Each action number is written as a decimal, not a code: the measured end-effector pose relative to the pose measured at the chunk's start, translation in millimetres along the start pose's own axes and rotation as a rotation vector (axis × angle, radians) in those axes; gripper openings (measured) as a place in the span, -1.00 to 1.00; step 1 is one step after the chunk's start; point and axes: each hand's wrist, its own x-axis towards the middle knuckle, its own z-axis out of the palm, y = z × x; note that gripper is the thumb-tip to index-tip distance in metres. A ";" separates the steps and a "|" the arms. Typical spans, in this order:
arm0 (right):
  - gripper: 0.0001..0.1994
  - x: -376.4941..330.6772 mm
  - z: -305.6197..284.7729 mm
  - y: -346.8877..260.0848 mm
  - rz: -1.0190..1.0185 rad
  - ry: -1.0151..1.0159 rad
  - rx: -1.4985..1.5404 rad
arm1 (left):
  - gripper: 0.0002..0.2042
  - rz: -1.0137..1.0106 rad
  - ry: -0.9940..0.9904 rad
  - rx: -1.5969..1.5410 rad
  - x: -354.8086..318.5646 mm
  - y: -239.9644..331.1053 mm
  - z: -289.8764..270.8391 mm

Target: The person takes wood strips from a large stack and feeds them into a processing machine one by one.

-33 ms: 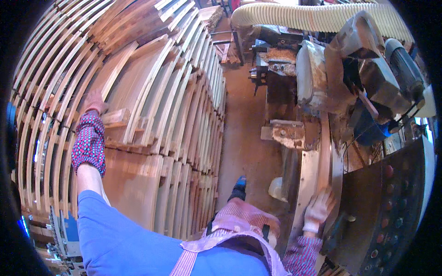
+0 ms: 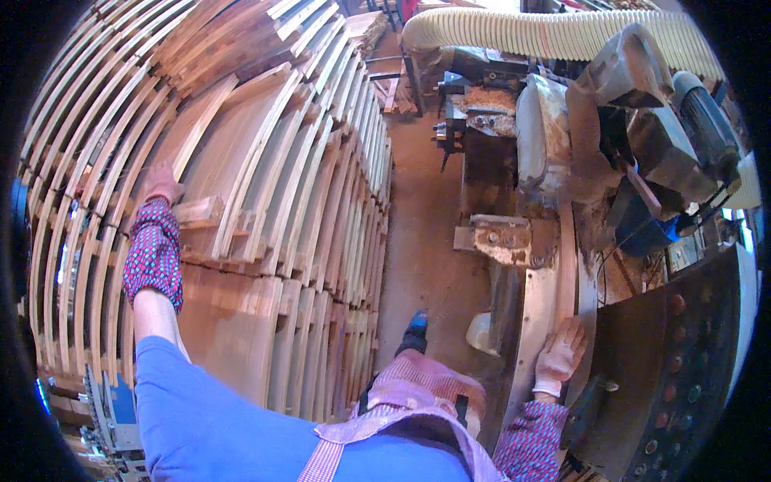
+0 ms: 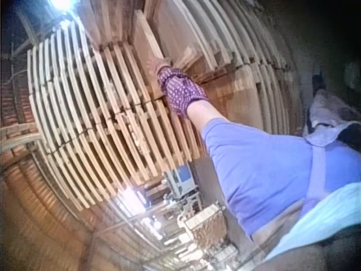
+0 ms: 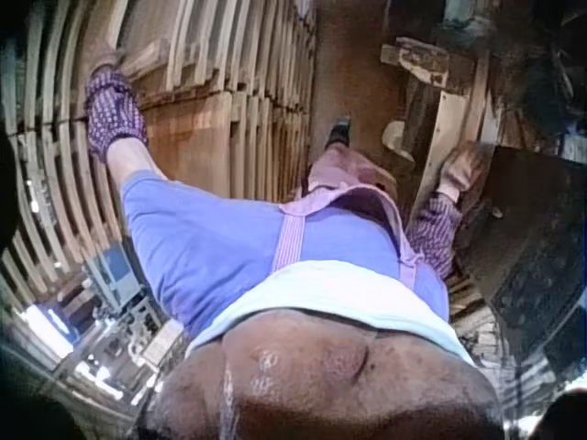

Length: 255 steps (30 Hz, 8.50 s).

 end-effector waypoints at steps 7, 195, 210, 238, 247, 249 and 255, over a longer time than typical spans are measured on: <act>-0.48 101.7 13.7 -29.8 0.035 -0.004 0.115 | -0.53 0.035 0.021 -0.262 9.7 -20.0 13.7; -0.26 -62.5 -145.4 -105.8 -0.332 -0.273 1.467 | -0.56 0.787 -0.568 -1.633 -531.0 345.7 67.2; -0.37 -139.9 -15.9 22.2 -0.089 0.063 0.100 | -0.22 -0.373 -0.145 -0.850 -40.0 -15.4 55.7; -0.17 -95.0 -223.3 -147.3 -0.598 -1.171 2.337 | -0.29 0.452 -0.387 -2.841 -482.2 172.1 -41.1; -0.31 -165.9 -153.1 -4.3 -0.058 0.025 0.991 | -0.22 0.677 -0.935 -2.709 -512.7 316.5 -30.8; -0.37 -217.4 -120.5 18.8 0.138 -0.053 0.838 | -0.22 0.667 -1.033 -2.669 -524.2 326.6 -18.1; -0.46 -137.9 -31.6 12.8 -0.074 0.018 0.241 | -0.20 0.575 -1.154 -2.545 -515.0 321.7 10.2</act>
